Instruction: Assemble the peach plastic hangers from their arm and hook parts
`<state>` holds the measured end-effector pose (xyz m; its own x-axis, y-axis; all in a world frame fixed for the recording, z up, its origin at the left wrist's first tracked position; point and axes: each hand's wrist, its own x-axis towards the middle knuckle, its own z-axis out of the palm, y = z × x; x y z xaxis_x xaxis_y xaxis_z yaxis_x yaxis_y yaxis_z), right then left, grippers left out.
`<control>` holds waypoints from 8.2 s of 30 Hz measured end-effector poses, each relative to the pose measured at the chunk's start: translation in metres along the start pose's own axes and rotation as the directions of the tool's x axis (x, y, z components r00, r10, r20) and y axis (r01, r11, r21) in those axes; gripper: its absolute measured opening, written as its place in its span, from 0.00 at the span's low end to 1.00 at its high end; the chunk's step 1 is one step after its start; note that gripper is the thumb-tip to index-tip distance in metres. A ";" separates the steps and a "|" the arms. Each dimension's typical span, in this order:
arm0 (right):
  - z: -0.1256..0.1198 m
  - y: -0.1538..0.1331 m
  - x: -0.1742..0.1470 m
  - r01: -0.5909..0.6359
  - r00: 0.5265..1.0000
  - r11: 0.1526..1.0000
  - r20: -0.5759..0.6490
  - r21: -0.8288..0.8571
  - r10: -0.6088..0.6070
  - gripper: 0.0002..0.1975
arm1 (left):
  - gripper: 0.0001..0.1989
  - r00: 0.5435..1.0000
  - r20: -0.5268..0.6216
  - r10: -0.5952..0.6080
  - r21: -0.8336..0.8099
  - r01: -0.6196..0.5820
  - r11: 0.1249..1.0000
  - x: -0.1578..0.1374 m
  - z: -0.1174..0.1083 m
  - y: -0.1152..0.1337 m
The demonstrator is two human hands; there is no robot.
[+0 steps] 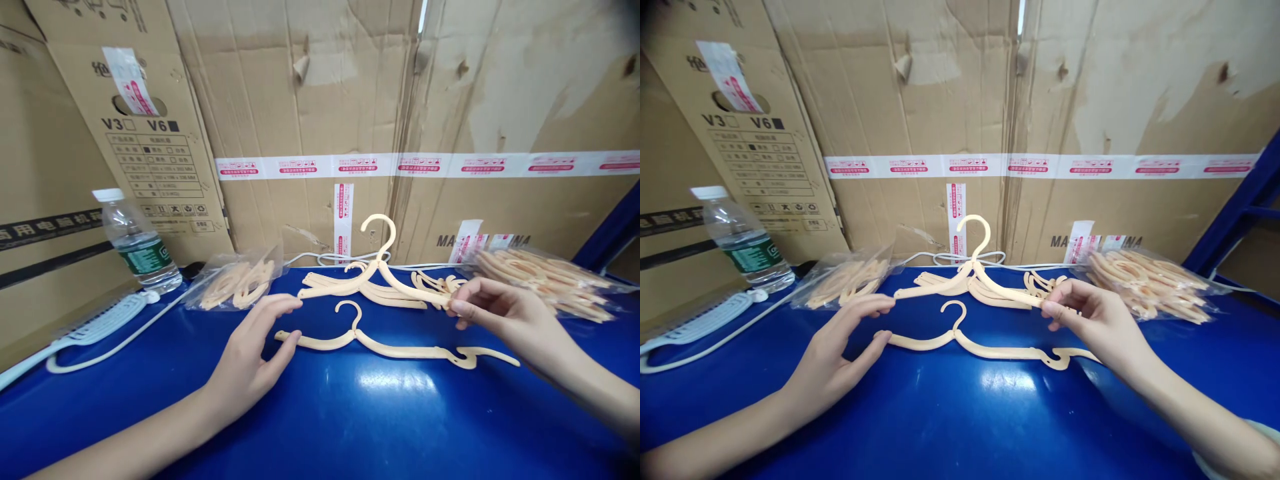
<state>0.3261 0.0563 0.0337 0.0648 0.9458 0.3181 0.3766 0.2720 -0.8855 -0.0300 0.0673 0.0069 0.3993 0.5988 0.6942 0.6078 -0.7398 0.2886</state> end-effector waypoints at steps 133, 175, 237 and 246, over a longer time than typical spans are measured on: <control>-0.011 -0.005 0.001 -0.253 0.967 0.833 0.144 0.492 0.209 0.11 | 0.05 0.968 0.170 0.183 0.186 -0.214 0.959 0.011 -0.019 -0.011; -0.021 -0.002 -0.002 0.362 0.809 0.825 0.586 -0.435 -0.046 0.14 | 0.09 0.876 0.482 0.003 0.304 -0.170 0.937 0.006 -0.022 -0.009; 0.004 0.005 -0.011 0.404 0.820 0.778 0.567 -0.481 -0.075 0.04 | 0.09 0.951 0.309 -0.029 0.057 0.012 0.998 -0.006 0.001 -0.008; 0.000 0.007 -0.008 0.382 0.862 0.805 0.490 -0.454 -0.132 0.11 | 0.09 0.955 0.295 -0.033 0.093 0.006 0.996 -0.006 0.001 -0.007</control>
<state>0.3279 0.0511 0.0252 -0.4467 0.8658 0.2254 0.7474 0.4996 -0.4379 -0.0358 0.0689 0.0007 0.5636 0.6871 0.4586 0.6715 -0.7044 0.2302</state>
